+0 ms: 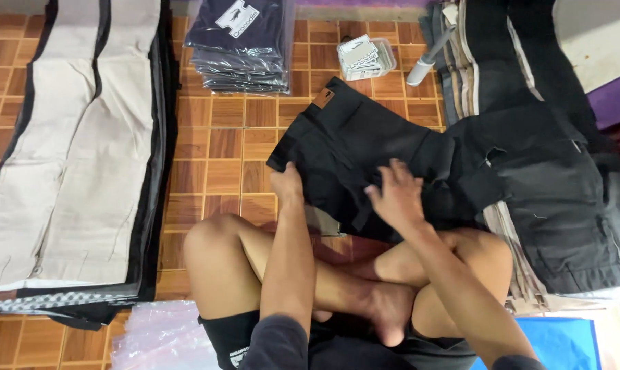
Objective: The person uses a lint roller to clean both sides of a pair of black pants before folding them into a compact square.
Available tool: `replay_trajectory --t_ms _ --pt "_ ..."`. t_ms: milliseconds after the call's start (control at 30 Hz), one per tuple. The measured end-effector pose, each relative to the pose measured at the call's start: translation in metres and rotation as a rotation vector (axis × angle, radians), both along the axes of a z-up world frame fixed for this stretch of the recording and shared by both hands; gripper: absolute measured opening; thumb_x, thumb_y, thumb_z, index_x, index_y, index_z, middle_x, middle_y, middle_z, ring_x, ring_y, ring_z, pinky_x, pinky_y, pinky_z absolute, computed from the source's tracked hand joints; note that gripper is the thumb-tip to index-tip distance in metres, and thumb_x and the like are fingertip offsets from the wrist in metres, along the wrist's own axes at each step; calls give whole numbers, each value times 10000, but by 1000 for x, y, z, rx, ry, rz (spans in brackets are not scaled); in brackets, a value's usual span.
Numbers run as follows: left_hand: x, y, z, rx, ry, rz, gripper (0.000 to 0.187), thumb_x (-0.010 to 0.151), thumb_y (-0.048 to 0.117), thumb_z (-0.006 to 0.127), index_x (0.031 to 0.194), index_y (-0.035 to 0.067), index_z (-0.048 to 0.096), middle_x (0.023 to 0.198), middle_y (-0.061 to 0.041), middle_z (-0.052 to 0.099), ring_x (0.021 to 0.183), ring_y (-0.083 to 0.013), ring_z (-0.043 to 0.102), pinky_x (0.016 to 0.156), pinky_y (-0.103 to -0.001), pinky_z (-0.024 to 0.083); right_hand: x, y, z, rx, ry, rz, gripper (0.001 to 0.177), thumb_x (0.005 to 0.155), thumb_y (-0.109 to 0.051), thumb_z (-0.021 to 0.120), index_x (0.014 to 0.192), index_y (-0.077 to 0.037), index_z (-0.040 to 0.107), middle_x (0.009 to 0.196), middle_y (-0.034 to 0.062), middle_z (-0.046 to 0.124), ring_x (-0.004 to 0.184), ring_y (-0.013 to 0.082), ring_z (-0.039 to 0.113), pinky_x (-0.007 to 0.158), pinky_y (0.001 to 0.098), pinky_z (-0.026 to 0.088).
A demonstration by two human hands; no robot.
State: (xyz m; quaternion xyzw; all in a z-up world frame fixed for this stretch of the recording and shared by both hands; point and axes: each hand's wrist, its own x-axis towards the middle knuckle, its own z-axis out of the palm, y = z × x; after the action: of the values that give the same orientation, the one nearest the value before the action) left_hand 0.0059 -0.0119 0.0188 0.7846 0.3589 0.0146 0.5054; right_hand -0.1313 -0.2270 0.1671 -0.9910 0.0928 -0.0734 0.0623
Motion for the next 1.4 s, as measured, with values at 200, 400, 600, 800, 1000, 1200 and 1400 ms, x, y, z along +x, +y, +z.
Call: replay_trajectory --t_ms 200,400,600,800,1000,1200,1400 --pt "-66 0 178 -349 -330 -427 255 848 304 746 1063 185 676 912 -88 755 860 -219 699 808 -410 539 15 107 54 493 101 282 918 819 -124 762 1575 -28 251 1613 347 252 1485 543 260 1126 757 285" --pt "-72 88 219 -609 -857 -320 268 1064 355 547 1151 135 673 950 -6 722 896 -91 667 824 -238 502 31 168 66 616 -108 138 292 1030 -268 525 1301 -198 608 927 219 756 933 418 737 817 557 577" --pt "-37 154 220 -226 -530 14 658 1070 637 347 1455 146 556 1507 -192 521 1421 -406 464 1204 -490 335 2 150 167 1170 -302 223 199 1007 -249 646 1126 -147 770 845 118 791 839 188 782 706 377 642" --pt "-43 124 199 -589 -697 -385 927 958 794 81 1462 189 570 1428 -156 616 1357 -394 560 1231 -525 252 -18 26 190 1549 -585 3 60 1033 -108 686 1033 -49 677 841 148 707 738 239 757 674 434 669" --pt "-44 65 187 -813 181 -786 1007 914 712 89 1422 -14 566 1042 -234 760 979 -324 748 993 -421 513 -55 -13 231 1613 -420 170 175 1065 -97 621 1200 14 632 1129 48 683 926 72 631 888 178 535" --pt "-58 51 164 -879 -47 -1061 375 944 59 487 1277 26 655 1097 -105 686 1086 -207 682 874 -277 504 -75 -3 226 1588 -341 193 204 1079 -21 546 1254 60 611 1125 70 667 919 73 604 868 180 505" --pt "-57 69 129 -773 -83 -782 565 889 243 626 1388 -17 571 1297 -165 663 1168 -240 610 1030 -330 460 -93 -10 226 1560 -483 218 196 1010 -34 568 830 -103 541 684 7 599 359 37 510 293 140 414"
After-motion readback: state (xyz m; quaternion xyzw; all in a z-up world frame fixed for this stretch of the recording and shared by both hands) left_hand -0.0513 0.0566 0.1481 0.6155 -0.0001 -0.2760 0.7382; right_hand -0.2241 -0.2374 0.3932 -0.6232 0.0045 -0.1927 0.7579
